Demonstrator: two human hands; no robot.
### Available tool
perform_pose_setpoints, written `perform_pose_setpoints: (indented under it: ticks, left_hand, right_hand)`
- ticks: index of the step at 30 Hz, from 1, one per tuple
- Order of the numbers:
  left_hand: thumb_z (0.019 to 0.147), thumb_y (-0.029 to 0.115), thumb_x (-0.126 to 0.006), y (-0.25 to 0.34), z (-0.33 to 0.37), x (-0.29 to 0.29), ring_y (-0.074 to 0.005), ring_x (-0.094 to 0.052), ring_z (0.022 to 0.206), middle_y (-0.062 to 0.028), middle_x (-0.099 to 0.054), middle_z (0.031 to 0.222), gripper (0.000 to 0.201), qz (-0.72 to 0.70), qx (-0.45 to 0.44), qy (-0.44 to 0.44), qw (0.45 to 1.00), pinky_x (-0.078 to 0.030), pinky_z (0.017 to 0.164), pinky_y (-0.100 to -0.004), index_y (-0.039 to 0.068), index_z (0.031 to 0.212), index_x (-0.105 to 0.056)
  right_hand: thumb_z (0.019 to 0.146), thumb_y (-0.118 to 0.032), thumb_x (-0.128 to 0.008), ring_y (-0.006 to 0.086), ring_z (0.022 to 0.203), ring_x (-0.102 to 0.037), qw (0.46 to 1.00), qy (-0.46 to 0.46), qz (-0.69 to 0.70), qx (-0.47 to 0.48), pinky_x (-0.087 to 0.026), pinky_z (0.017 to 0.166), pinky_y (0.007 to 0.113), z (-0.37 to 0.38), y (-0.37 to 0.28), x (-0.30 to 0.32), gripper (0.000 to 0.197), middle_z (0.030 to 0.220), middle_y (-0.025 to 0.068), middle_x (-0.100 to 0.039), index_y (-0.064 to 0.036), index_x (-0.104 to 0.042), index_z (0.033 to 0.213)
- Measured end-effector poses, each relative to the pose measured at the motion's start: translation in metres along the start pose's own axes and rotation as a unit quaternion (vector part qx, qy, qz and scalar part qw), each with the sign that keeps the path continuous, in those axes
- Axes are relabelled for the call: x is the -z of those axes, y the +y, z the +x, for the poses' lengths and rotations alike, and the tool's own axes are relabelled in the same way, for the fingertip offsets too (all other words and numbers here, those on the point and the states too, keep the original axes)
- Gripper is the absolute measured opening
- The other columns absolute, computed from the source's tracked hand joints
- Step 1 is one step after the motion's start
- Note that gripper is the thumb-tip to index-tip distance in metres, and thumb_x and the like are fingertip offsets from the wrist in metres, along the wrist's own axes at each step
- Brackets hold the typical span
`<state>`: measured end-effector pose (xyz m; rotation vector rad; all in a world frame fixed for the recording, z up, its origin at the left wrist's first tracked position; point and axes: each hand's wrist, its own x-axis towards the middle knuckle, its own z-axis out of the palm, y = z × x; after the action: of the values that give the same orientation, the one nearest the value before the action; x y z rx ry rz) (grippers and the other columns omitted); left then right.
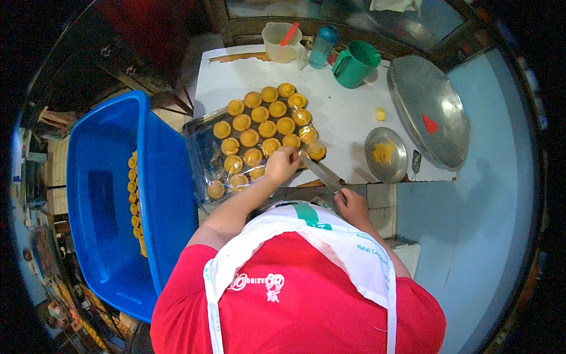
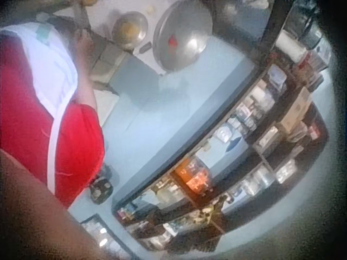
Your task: The person walks through a bakery kitchen carrying a clear plastic bag, then uses a knife to cut the bag open. They place the bag over a tray of small round pastries and press the pastries into the bag, arranging them inside. The person continues to adjust the pastries within the bag inside a blue bin.
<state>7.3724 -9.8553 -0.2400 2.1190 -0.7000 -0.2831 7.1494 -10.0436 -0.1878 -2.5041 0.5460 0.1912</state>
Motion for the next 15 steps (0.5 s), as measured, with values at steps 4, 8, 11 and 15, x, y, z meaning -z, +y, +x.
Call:
perform_pose_setpoints:
  ticks: [4,8,11,15]
  left_hand:
    - [0.081,0.017,-0.071,0.007,0.0,0.0,-0.0379,-0.065,0.083,-0.0178,-0.066,0.086,0.014,0.006,-0.014,-0.009,1.0,-0.052,0.072,-0.0476,0.005,0.086,-0.065]
    - [0.079,0.015,-0.071,0.012,-0.009,-0.007,-0.0389,-0.066,0.088,-0.0191,-0.067,0.09,0.02,0.018,-0.049,-0.027,0.998,-0.053,0.076,-0.0481,0.004,0.096,-0.067]
    - [0.079,0.015,-0.072,0.028,-0.016,0.0,-0.0346,-0.067,0.085,-0.0171,-0.067,0.093,0.028,0.01,-0.086,-0.049,0.995,-0.054,0.073,-0.0454,0.005,0.104,-0.066]
    - [0.087,0.023,-0.072,0.02,-0.022,-0.002,-0.0253,-0.068,0.081,-0.0109,-0.069,0.096,0.032,-0.04,-0.015,-0.223,0.974,-0.054,0.069,-0.0366,0.006,0.113,-0.065]
  right_hand:
    - [0.091,-0.034,-0.065,0.0408,0.098,-0.066,0.999,-0.015,0.009,-0.036,-0.052,0.084,0.049,-0.006,0.002,-0.007,0.042,0.107,0.0217,-0.068,-0.0021,-0.063,0.118]
    - [0.09,-0.027,-0.067,0.0393,0.096,-0.067,0.994,-0.006,0.108,-0.018,-0.052,0.084,0.047,0.004,0.02,-0.044,0.042,0.106,0.021,-0.069,-0.0017,-0.059,0.123]
    - [0.092,-0.017,-0.066,0.0249,0.079,-0.066,0.984,0.004,0.175,-0.036,-0.052,0.067,0.04,0.024,0.031,-0.082,0.035,0.096,0.0139,-0.067,-0.0019,-0.057,0.122]
    - [0.096,-0.012,-0.063,0.0127,0.065,-0.063,0.961,0.006,0.269,-0.068,-0.051,0.054,0.031,0.032,0.003,-0.081,0.028,0.088,0.008,-0.065,-0.0028,-0.054,0.121]
